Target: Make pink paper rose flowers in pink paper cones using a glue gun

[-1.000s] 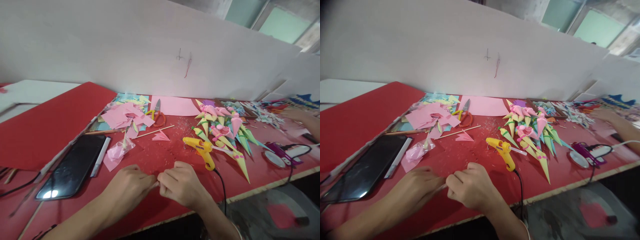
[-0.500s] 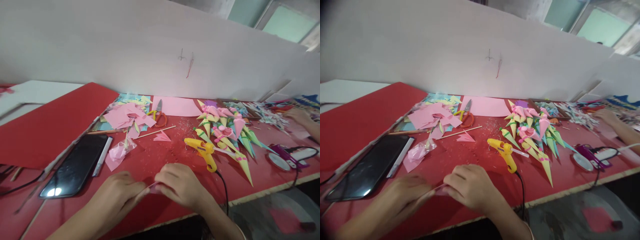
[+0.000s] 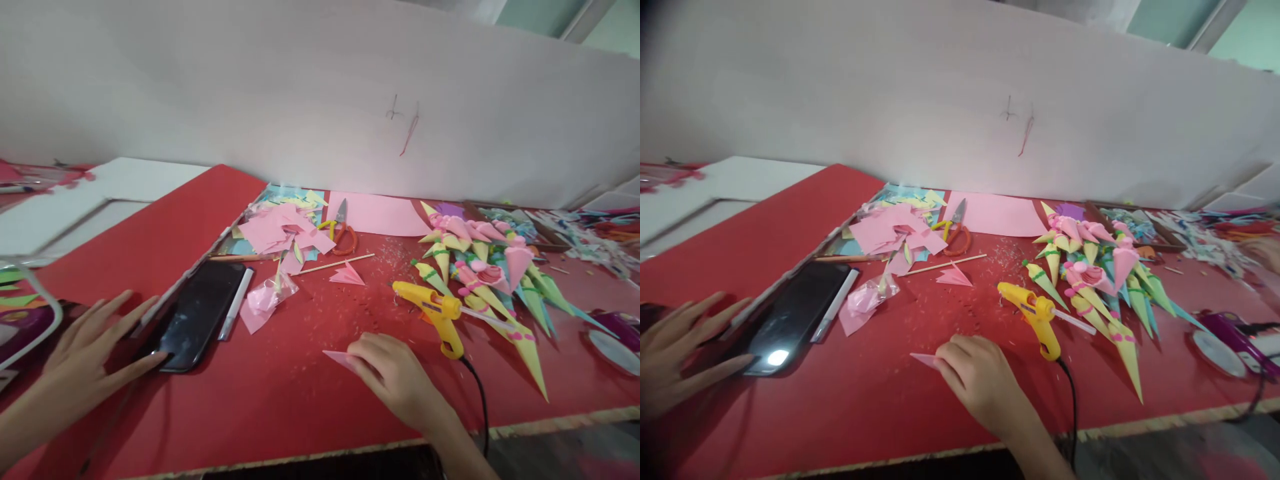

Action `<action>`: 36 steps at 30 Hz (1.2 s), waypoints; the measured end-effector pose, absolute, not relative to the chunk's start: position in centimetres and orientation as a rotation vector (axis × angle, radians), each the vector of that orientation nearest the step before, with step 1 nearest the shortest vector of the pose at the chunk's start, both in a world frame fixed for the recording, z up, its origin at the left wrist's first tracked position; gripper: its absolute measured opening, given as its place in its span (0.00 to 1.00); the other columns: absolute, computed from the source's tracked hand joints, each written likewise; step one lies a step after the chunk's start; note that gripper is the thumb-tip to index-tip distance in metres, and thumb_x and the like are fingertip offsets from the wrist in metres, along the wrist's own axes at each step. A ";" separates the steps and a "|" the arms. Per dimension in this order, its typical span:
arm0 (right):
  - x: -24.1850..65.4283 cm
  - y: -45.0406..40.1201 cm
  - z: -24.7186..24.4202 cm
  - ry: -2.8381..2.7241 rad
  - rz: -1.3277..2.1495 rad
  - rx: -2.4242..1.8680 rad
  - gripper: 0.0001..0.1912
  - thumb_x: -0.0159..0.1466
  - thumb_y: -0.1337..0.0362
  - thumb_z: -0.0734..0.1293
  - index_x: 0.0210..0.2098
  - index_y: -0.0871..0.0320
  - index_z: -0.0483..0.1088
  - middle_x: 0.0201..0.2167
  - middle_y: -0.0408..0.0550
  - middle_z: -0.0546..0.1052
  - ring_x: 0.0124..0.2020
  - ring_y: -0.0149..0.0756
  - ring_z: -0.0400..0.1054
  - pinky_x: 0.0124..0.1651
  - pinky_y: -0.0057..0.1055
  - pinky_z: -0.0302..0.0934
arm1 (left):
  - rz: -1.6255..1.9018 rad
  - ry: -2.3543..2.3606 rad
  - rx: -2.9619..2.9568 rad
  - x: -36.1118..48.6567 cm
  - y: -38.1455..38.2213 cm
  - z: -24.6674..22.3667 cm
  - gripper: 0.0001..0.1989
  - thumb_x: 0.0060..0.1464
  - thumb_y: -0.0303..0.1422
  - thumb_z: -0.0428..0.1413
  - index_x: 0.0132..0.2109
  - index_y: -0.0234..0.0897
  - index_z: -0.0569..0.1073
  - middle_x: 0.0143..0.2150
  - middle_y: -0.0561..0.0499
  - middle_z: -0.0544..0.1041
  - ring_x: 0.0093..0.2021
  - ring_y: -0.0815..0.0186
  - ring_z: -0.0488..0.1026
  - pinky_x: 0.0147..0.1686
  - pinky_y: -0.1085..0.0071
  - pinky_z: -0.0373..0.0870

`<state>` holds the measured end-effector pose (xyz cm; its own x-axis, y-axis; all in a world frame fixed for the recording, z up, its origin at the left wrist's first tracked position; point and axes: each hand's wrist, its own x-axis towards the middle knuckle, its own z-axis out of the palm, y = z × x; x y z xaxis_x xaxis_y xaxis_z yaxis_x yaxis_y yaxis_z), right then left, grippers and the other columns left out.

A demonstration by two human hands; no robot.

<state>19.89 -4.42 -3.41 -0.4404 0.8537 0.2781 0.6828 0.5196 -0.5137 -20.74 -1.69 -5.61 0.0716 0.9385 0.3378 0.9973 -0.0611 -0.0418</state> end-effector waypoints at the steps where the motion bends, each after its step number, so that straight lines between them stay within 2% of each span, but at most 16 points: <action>1: 19.8 -4.4 -3.4 -2.264 0.445 -1.250 0.19 0.69 0.61 0.52 0.29 0.57 0.69 0.24 0.44 0.72 0.26 0.32 0.65 0.31 0.27 0.55 | -0.312 -2.011 -2.068 -20.7 -1.7 -5.9 0.46 0.44 0.66 0.40 0.64 0.47 0.49 0.65 0.47 0.56 0.64 0.51 0.53 0.60 0.56 0.49; 3: 19.6 -4.3 -3.4 -2.268 0.442 -1.248 0.18 0.69 0.62 0.52 0.29 0.57 0.69 0.24 0.44 0.72 0.26 0.32 0.65 0.31 0.27 0.55 | -0.319 -2.170 -2.059 -20.2 -1.6 -6.0 0.48 0.39 0.65 0.48 0.63 0.46 0.52 0.66 0.45 0.55 0.65 0.50 0.49 0.61 0.54 0.46; 5: 19.5 -4.3 -3.5 -2.260 0.442 -1.244 0.18 0.69 0.62 0.52 0.29 0.57 0.69 0.24 0.45 0.73 0.27 0.32 0.65 0.31 0.28 0.55 | -0.249 -2.297 -2.044 -19.5 -1.5 -5.6 0.48 0.37 0.63 0.52 0.63 0.45 0.55 0.66 0.44 0.54 0.66 0.50 0.46 0.60 0.54 0.45; 9: 19.3 -4.4 -3.8 -2.262 0.457 -1.243 0.18 0.69 0.62 0.53 0.30 0.57 0.69 0.24 0.44 0.73 0.26 0.32 0.65 0.31 0.27 0.55 | -0.160 -2.364 -2.038 -18.9 -1.4 -4.8 0.49 0.38 0.64 0.50 0.63 0.41 0.56 0.67 0.44 0.53 0.66 0.52 0.45 0.60 0.56 0.45; 13: 19.2 -4.3 -3.8 -2.268 0.459 -1.245 0.18 0.69 0.61 0.53 0.30 0.57 0.69 0.24 0.45 0.73 0.27 0.33 0.66 0.31 0.28 0.55 | -0.160 -2.328 -1.960 -18.8 -1.4 -4.9 0.46 0.41 0.64 0.45 0.62 0.42 0.57 0.66 0.47 0.55 0.66 0.55 0.48 0.61 0.58 0.45; 17: 19.3 -4.3 -3.9 -2.236 0.459 -1.240 0.18 0.69 0.61 0.52 0.31 0.58 0.70 0.25 0.45 0.74 0.27 0.33 0.67 0.31 0.28 0.56 | -0.147 -2.353 -2.006 -18.5 -1.3 -4.6 0.45 0.41 0.61 0.51 0.61 0.38 0.59 0.65 0.42 0.57 0.65 0.51 0.50 0.60 0.54 0.46; 20: 19.3 -4.2 -4.0 -2.212 0.479 -1.231 0.17 0.68 0.62 0.53 0.31 0.58 0.70 0.24 0.45 0.73 0.27 0.32 0.67 0.31 0.27 0.57 | -0.148 -2.400 -1.986 -18.2 -1.5 -4.4 0.44 0.41 0.56 0.55 0.62 0.42 0.57 0.66 0.44 0.56 0.65 0.51 0.51 0.59 0.52 0.47; 23: 19.2 -4.1 -3.9 -2.162 0.507 -1.233 0.16 0.68 0.63 0.54 0.30 0.58 0.70 0.24 0.45 0.72 0.27 0.32 0.67 0.31 0.27 0.58 | -0.166 -2.346 -1.971 -18.0 -1.7 -4.3 0.40 0.44 0.54 0.54 0.62 0.44 0.56 0.65 0.45 0.57 0.65 0.52 0.51 0.59 0.52 0.46; 25: 19.1 -4.0 -3.7 -2.095 0.554 -1.237 0.15 0.67 0.65 0.54 0.31 0.58 0.70 0.25 0.46 0.72 0.27 0.32 0.67 0.31 0.26 0.60 | -0.196 -2.317 -1.951 -17.8 -1.7 -4.0 0.38 0.47 0.53 0.52 0.61 0.42 0.55 0.65 0.43 0.58 0.64 0.50 0.52 0.59 0.52 0.46; 28: 18.9 -3.9 -3.7 -2.011 0.620 -1.200 0.14 0.66 0.67 0.55 0.32 0.58 0.70 0.27 0.47 0.72 0.28 0.32 0.68 0.32 0.25 0.62 | -0.406 -2.208 -1.883 -16.5 -1.2 -3.2 0.36 0.52 0.51 0.47 0.63 0.39 0.49 0.67 0.40 0.50 0.65 0.47 0.48 0.59 0.49 0.45; 30: 18.7 -4.0 -4.0 -1.984 0.640 -1.174 0.12 0.66 0.68 0.55 0.36 0.58 0.70 0.29 0.48 0.74 0.31 0.33 0.70 0.35 0.26 0.64 | -0.525 -2.020 -1.937 -14.4 -0.6 -2.4 0.32 0.57 0.47 0.43 0.63 0.37 0.48 0.67 0.38 0.46 0.65 0.46 0.45 0.59 0.49 0.46; 31: 18.7 -4.0 -4.2 -1.969 0.647 -1.176 0.12 0.65 0.69 0.56 0.39 0.57 0.70 0.31 0.48 0.75 0.32 0.34 0.71 0.36 0.26 0.64 | -0.518 -1.911 -2.019 -12.8 -0.3 -2.0 0.28 0.59 0.43 0.42 0.62 0.35 0.51 0.66 0.36 0.50 0.64 0.46 0.47 0.59 0.49 0.47; 33: 18.6 -4.0 -4.6 -1.932 0.653 -1.207 0.12 0.65 0.69 0.56 0.45 0.57 0.68 0.33 0.48 0.77 0.34 0.34 0.72 0.37 0.27 0.65 | -0.396 -1.724 -2.218 -9.0 0.5 -1.3 0.20 0.61 0.38 0.44 0.58 0.35 0.60 0.59 0.37 0.63 0.59 0.49 0.59 0.55 0.53 0.55; 35: 18.6 -4.0 -5.1 -1.910 0.664 -1.250 0.12 0.64 0.70 0.57 0.46 0.57 0.66 0.33 0.47 0.77 0.33 0.34 0.73 0.35 0.26 0.65 | -0.208 -1.523 -2.484 -5.0 1.6 -0.9 0.14 0.60 0.35 0.49 0.51 0.38 0.67 0.51 0.43 0.72 0.51 0.55 0.68 0.49 0.61 0.64; 36: 18.6 -3.9 -5.3 -1.920 0.667 -1.262 0.11 0.64 0.70 0.56 0.44 0.57 0.67 0.32 0.47 0.77 0.32 0.34 0.73 0.34 0.25 0.65 | -0.142 -1.483 -2.534 -3.1 2.2 -0.8 0.13 0.59 0.32 0.51 0.51 0.38 0.68 0.50 0.45 0.74 0.49 0.57 0.70 0.47 0.63 0.66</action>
